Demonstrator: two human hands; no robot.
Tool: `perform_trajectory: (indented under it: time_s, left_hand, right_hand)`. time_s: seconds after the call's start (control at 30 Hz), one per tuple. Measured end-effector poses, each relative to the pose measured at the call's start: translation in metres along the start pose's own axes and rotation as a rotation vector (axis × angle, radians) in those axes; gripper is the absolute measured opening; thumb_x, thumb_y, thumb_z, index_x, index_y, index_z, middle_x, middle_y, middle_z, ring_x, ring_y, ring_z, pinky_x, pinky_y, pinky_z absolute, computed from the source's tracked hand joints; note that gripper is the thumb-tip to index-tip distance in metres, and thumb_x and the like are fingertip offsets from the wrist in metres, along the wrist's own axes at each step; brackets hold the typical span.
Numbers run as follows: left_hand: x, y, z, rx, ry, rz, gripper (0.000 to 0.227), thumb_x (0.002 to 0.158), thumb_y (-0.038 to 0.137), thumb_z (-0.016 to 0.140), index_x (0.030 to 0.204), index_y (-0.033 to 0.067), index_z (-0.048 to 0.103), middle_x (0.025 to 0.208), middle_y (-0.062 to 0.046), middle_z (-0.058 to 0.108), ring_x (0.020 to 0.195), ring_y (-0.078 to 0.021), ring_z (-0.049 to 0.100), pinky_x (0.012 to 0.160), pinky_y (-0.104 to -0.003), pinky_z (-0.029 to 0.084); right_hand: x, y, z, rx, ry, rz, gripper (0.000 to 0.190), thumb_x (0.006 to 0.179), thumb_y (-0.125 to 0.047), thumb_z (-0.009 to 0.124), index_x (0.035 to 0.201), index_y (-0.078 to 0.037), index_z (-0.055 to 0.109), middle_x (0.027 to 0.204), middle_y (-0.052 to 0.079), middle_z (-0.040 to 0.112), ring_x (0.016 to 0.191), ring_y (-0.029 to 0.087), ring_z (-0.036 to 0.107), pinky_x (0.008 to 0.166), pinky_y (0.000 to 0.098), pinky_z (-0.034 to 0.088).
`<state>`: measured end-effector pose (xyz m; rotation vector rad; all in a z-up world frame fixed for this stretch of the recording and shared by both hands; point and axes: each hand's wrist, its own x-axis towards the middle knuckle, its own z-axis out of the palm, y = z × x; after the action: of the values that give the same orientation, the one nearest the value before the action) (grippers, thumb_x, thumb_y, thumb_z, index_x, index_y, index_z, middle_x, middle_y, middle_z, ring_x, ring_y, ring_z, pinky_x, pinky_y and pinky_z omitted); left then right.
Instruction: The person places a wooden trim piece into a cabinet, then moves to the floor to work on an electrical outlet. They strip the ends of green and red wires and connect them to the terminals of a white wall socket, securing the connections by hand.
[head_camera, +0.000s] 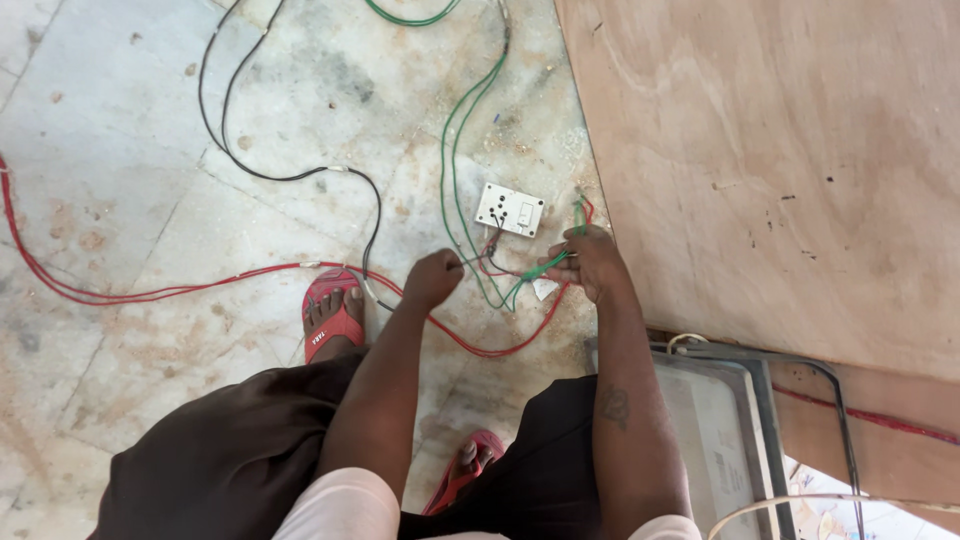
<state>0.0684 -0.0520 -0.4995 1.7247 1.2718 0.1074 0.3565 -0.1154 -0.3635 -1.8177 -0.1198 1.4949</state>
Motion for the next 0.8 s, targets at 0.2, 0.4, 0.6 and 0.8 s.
perform_trajectory:
  time_s: [0.2, 0.4, 0.6, 0.8]
  left_hand:
    - [0.011, 0.035, -0.031, -0.462, -0.117, -0.169, 0.022, 0.087, 0.021, 0.069, 0.096, 0.0003, 0.070, 0.078, -0.009, 0.074, 0.067, -0.0162, 0.071, 0.065, -0.033, 0.058]
    - [0.007, 0.059, -0.048, -0.750, -0.281, -0.250, 0.022, 0.096, 0.024, 0.065, 0.096, 0.0027, 0.069, 0.080, -0.007, 0.071, 0.065, -0.0144, 0.067, 0.062, -0.032, 0.058]
    - [0.003, 0.038, -0.022, -1.064, -0.253, -0.451, 0.019, 0.093, 0.014, 0.059, 0.096, -0.0035, 0.066, 0.081, -0.013, 0.070, 0.065, -0.0226, 0.071, 0.061, -0.039, 0.065]
    - [0.000, 0.019, -0.004, -0.955, -0.210, -0.469, 0.022, 0.088, 0.013, 0.075, 0.099, -0.0030, 0.063, 0.081, -0.012, 0.068, 0.063, -0.0217, 0.069, 0.055, -0.039, 0.063]
  right_hand:
    - [0.015, 0.055, 0.038, -0.524, -0.300, 0.149, 0.023, 0.092, -0.004, 0.059, 0.113, 0.005, 0.062, 0.092, 0.018, 0.073, 0.076, 0.030, 0.076, 0.059, 0.0401, 0.065]
    - [0.023, 0.074, 0.076, -0.703, -0.424, 0.177, 0.023, 0.096, -0.013, 0.061, 0.117, -0.003, 0.064, 0.089, 0.016, 0.076, 0.070, 0.028, 0.073, 0.060, 0.0378, 0.063]
    - [0.050, 0.091, 0.101, -0.206, -0.319, -0.013, 0.026, 0.099, -0.014, 0.063, 0.118, 0.005, 0.066, 0.098, 0.016, 0.075, 0.079, 0.025, 0.076, 0.071, 0.0380, 0.067]
    - [0.045, 0.090, 0.100, -0.059, -0.429, 0.027, 0.034, 0.096, -0.008, 0.062, 0.128, 0.003, 0.063, 0.115, 0.016, 0.071, 0.099, 0.022, 0.074, 0.092, 0.0345, 0.063]
